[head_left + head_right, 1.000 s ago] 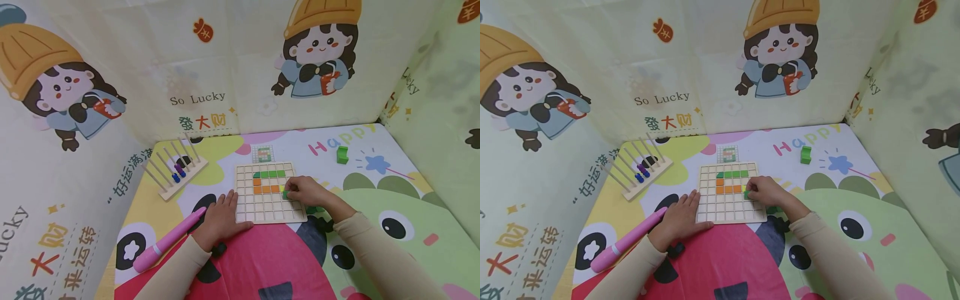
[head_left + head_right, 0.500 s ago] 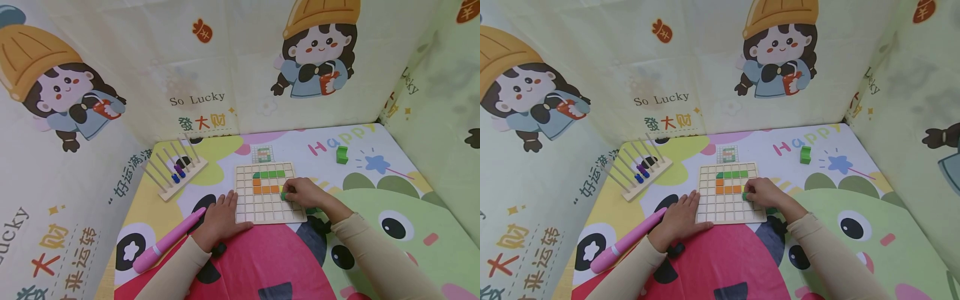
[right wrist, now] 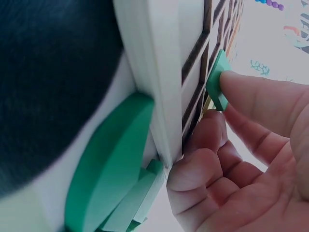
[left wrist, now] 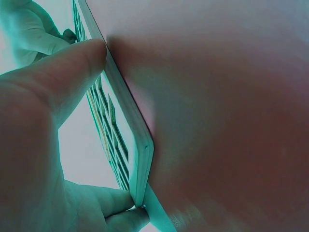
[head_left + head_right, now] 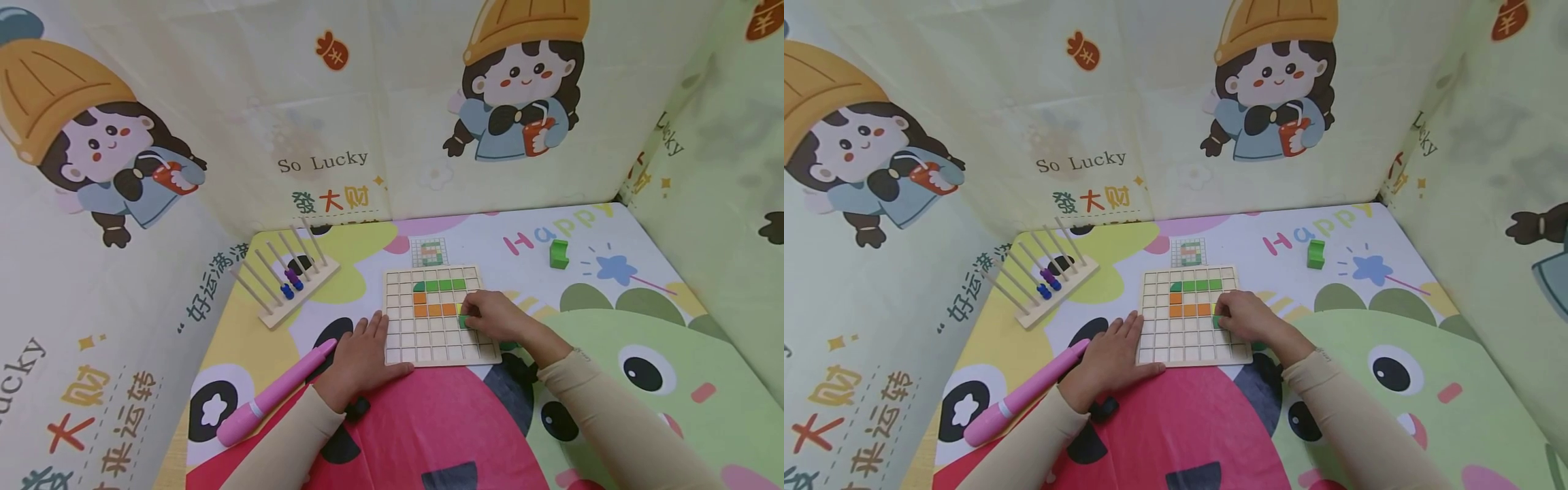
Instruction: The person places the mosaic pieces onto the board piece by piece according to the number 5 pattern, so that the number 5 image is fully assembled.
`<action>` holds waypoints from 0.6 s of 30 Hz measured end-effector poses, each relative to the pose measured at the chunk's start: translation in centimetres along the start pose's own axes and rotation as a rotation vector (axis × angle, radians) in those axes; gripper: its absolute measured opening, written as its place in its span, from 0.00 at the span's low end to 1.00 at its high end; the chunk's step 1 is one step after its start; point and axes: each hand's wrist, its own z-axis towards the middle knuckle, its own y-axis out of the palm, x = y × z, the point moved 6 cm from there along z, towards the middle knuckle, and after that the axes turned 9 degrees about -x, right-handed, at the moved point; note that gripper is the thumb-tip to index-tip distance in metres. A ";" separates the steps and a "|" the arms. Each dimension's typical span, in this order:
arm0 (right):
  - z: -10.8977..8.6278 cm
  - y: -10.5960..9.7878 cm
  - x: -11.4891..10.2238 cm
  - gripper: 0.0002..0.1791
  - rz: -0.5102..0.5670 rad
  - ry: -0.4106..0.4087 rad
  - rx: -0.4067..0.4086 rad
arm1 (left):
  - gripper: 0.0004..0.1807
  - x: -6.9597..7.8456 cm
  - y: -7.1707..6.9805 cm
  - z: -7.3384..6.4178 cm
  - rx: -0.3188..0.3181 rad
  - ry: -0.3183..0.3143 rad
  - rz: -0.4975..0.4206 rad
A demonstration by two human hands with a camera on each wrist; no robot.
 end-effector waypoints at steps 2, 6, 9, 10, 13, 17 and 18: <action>0.0 0.1 -0.1 0.03 -0.007 0.002 0.005 | 0.63 0.0 0.0 0.0 0.001 0.001 0.001; 0.1 0.2 -0.1 0.03 -0.021 0.007 0.015 | 0.63 -0.1 0.0 0.0 0.000 0.001 -0.001; 0.0 0.2 -0.2 0.03 -0.025 0.011 0.021 | 0.63 -0.1 0.0 0.0 0.000 0.000 -0.003; 0.0 0.2 -0.1 0.02 -0.014 0.021 0.021 | 0.63 -0.1 0.0 0.1 0.000 0.001 -0.004; -0.3 -0.2 0.2 0.01 0.047 0.045 0.016 | 0.63 -0.1 0.0 0.1 -0.001 0.004 -0.004; -1.1 -1.4 0.7 0.04 0.113 0.057 0.038 | 0.63 -0.2 0.1 0.2 -0.007 0.004 0.000; -1.3 -1.8 0.8 0.05 0.115 0.054 0.050 | 0.63 -0.2 0.1 0.2 -0.010 0.002 0.002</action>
